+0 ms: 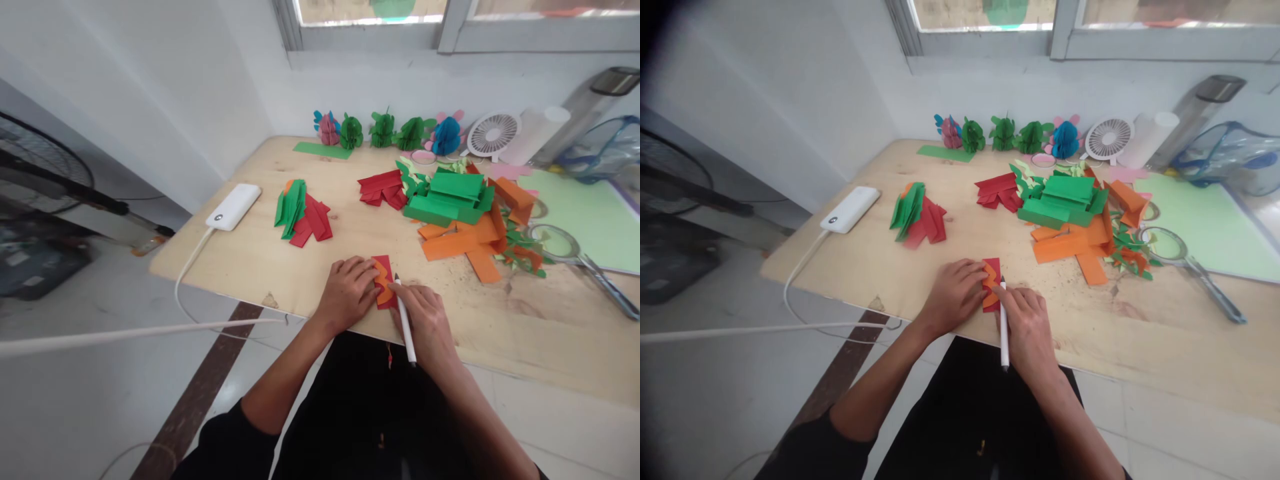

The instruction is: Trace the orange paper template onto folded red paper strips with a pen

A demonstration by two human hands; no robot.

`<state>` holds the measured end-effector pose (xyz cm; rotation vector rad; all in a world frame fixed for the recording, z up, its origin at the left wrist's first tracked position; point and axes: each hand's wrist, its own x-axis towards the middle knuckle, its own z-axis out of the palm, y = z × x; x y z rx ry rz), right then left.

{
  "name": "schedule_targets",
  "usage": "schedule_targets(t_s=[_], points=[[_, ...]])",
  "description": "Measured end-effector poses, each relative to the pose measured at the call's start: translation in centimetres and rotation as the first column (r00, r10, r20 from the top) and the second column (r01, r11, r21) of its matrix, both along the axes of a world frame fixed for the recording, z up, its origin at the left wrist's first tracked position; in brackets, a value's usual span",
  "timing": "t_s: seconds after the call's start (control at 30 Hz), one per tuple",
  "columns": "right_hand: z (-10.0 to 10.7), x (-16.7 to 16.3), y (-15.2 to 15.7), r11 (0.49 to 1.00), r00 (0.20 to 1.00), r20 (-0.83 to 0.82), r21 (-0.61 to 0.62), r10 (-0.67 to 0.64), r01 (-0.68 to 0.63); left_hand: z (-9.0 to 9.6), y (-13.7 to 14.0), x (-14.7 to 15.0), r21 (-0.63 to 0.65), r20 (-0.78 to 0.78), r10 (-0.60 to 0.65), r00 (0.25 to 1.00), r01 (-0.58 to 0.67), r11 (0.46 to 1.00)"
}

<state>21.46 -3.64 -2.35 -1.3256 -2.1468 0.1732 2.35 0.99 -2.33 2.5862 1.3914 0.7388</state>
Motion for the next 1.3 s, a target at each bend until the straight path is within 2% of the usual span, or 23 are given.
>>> schedule_targets(t_s=[0.3, 1.3], points=[[-0.22, -0.1, 0.11, 0.999, 1.0, 0.008, 0.032, -0.004, 0.003, 0.19, -0.2, -0.11, 0.006, 0.024, -0.008, 1.0, 0.008, 1.0], [-0.05, -0.11, 0.11, 1.0, 0.999, 0.035, 0.015, -0.011, 0.011, 0.15, -0.27, -0.2, -0.01, 0.039, -0.014, 0.999, 0.014, 1.0]])
